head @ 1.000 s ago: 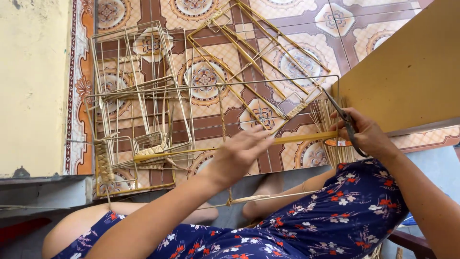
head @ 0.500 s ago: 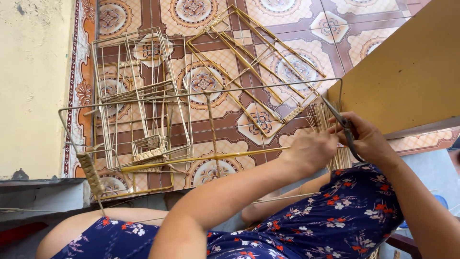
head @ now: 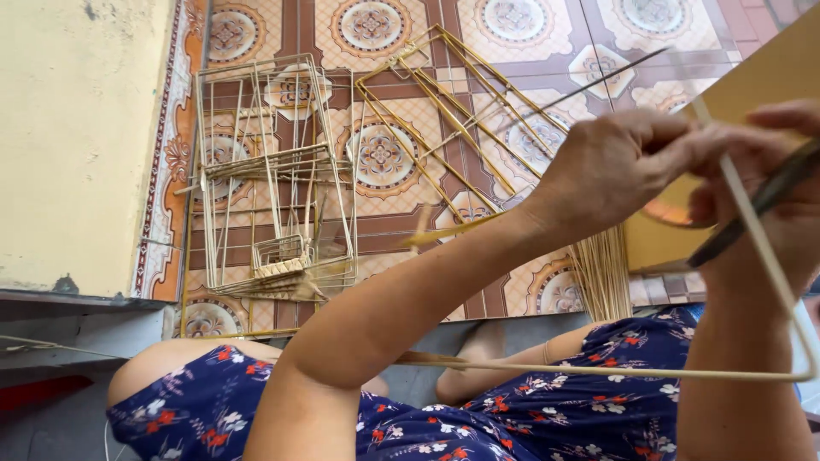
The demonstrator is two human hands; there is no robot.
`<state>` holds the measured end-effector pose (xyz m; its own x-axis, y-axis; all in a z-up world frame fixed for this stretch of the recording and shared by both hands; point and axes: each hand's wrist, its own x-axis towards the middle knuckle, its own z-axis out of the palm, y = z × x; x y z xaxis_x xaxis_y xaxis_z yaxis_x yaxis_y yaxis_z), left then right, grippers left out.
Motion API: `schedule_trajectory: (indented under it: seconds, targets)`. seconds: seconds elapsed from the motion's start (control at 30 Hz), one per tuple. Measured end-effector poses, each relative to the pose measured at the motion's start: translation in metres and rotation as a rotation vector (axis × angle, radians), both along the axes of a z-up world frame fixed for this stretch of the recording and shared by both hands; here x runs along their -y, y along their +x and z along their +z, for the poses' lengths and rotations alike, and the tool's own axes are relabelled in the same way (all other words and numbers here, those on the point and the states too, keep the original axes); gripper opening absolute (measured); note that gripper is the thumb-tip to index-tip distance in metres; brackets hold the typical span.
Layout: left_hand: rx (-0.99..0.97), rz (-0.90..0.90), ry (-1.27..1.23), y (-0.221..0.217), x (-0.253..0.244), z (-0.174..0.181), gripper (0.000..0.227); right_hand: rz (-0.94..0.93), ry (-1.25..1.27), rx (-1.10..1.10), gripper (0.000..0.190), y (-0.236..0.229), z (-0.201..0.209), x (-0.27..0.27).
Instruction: The recorder uses scissors and adhesive tape to assemble a small bamboo stick structure.
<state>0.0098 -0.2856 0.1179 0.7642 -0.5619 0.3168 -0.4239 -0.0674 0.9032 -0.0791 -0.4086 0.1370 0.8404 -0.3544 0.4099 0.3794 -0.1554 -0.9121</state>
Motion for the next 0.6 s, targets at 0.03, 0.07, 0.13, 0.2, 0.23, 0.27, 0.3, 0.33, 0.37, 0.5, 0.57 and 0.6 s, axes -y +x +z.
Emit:
schedule_trajectory:
  seconds: [0.03,0.07,0.13,0.2,0.23,0.27,0.3,0.33,0.37,0.5,0.57,0.6]
  targets:
    - [-0.035,0.018,-0.137,-0.002,-0.007,0.011,0.033,-0.025,-0.085,-0.011,0.021,0.005,0.016,-0.008]
    - [-0.069,0.034,-0.276,-0.005,-0.014,0.021,0.03,-0.05,-0.17,-0.021,0.02,0.009,0.032,-0.016]
    - [-0.04,0.0,-0.512,-0.002,-0.031,0.028,0.031,-0.086,-0.301,-0.038,0.021,0.019,0.055,-0.028]
    - [-0.005,-0.058,-0.761,-0.001,-0.051,0.034,0.032,-0.128,-0.436,-0.047,0.025,0.031,0.078,-0.039]
    - [-0.045,-0.033,-0.839,-0.002,-0.063,0.036,0.031,-0.039,-0.468,-0.077,0.024,0.037,0.088,-0.046]
    - [-0.087,-0.01,-0.916,-0.003,-0.076,0.038,0.031,0.05,-0.501,-0.107,0.024,0.043,0.098,-0.052]
    - [-0.082,-0.006,-0.92,-0.006,-0.089,0.039,0.031,0.055,-0.504,-0.104,0.024,0.049,0.106,-0.06]
    - [-0.11,0.012,-0.97,-0.01,-0.101,0.04,0.031,0.191,-0.547,-0.153,0.023,0.055,0.114,-0.068]
    - [-0.141,0.035,-1.021,-0.013,-0.115,0.041,0.031,0.332,-0.589,-0.202,0.024,0.061,0.121,-0.077]
    - [-0.206,0.3,-0.933,-0.042,-0.147,0.037,0.022,0.448,-0.698,-0.239,0.03,0.076,0.148,-0.128]
    - [-0.125,0.456,-0.849,-0.054,-0.157,0.024,0.027,0.578,-0.76,-0.342,0.033,0.082,0.152,-0.14]
    - [-0.118,0.469,-0.85,-0.057,-0.159,0.02,0.027,0.592,-0.763,-0.336,0.033,0.081,0.145,-0.14]
